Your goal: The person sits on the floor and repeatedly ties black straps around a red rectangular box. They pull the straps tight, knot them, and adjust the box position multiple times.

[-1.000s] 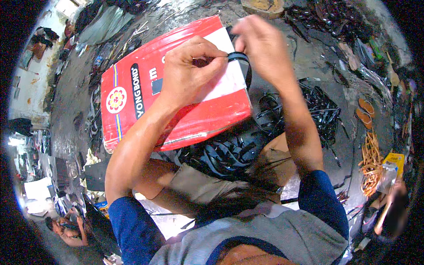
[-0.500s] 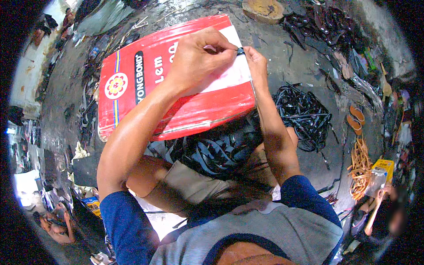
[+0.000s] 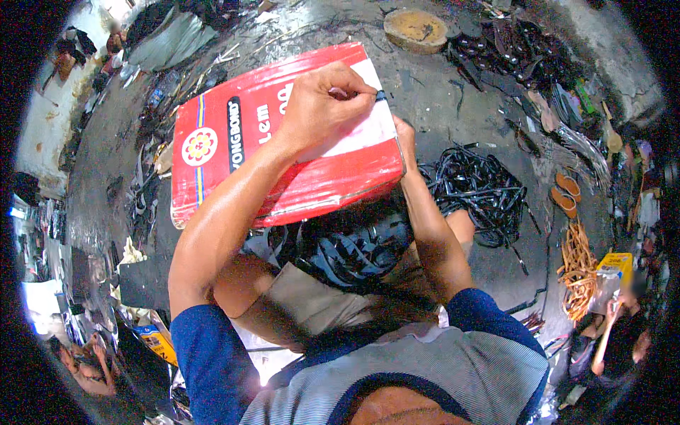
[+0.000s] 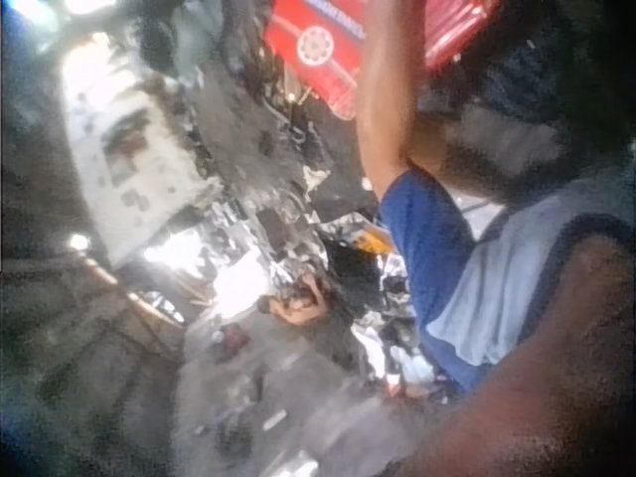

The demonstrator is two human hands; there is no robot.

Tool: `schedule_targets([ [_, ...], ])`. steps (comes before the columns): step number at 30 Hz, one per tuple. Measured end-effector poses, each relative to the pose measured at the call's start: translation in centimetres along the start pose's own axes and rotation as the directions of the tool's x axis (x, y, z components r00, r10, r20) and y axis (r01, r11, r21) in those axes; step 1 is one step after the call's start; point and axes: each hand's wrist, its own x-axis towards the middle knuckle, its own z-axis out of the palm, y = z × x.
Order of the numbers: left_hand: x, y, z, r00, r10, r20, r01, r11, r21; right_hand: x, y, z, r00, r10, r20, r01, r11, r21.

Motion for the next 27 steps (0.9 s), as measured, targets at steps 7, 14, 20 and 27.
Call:
schedule_targets([
  [7,0.0,-0.7,0.2,1.000,-0.002,0.020,0.003,1.000,-0.028,0.3,2.1,-0.6,1.000,0.027,0.000,-0.027,1.000,0.003],
  [14,-0.2,-0.4,0.2,0.999,0.022,0.031,-0.021,0.999,-0.032,-0.4,2.9,-1.8,1.000,-0.015,0.009,0.016,0.985,-0.174],
  [20,1.0,-0.4,0.9,0.998,0.058,0.022,-0.058,0.998,0.004,0.9,5.6,-3.8,0.994,-0.109,-0.026,0.104,0.980,-0.167],
  [27,-0.3,-0.4,-1.0,0.985,0.167,0.039,-0.170,0.976,0.133,-2.1,1.9,-1.0,0.999,-0.043,0.003,0.043,0.990,-0.132],
])
